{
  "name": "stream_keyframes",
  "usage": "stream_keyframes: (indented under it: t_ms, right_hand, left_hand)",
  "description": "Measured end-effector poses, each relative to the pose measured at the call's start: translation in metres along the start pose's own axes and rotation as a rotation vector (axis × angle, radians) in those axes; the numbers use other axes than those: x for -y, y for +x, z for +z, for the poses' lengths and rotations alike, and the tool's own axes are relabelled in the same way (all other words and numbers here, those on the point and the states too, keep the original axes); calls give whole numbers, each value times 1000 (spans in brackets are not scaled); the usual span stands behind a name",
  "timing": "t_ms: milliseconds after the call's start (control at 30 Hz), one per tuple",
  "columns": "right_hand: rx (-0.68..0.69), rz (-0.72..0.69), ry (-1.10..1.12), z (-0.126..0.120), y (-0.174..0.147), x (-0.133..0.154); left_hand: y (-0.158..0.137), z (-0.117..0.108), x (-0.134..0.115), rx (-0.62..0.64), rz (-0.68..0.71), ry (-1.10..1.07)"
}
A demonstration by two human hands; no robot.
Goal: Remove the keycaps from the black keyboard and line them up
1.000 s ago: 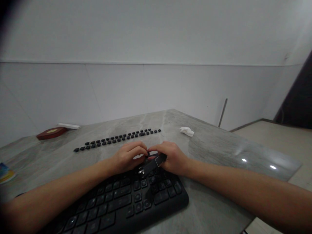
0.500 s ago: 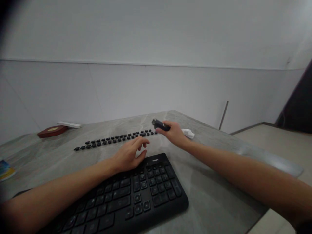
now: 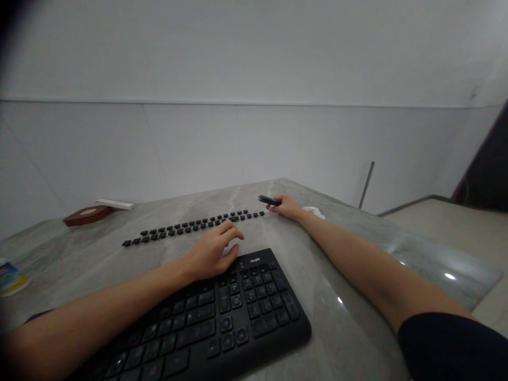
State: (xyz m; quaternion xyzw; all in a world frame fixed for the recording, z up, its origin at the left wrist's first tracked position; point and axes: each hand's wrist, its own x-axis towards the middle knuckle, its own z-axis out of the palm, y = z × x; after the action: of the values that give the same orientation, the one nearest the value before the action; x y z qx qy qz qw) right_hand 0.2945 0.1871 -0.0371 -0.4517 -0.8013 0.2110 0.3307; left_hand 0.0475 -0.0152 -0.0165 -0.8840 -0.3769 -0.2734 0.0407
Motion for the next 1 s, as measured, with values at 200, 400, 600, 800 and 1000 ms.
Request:
stream_keyframes:
  t_ms: [200,400,600,800,1000]
  right_hand:
    - [38,15,-77,3,1,1]
    - [46,3,-115,4,2,-1]
    - [43,-5,-143,7,5,-6]
    - [36,-2,-175,7,6,-5]
    - [42,5,-193,7,6,-4]
  left_hand:
    - [-1,2,2,-6,16,-1]
    - [-1,2,1,4,6,-4]
    - [-1,2,2,-2,9,-28]
    - [-1,2,2,-4,17,-40]
    - [0,2,2,-9,16,-34]
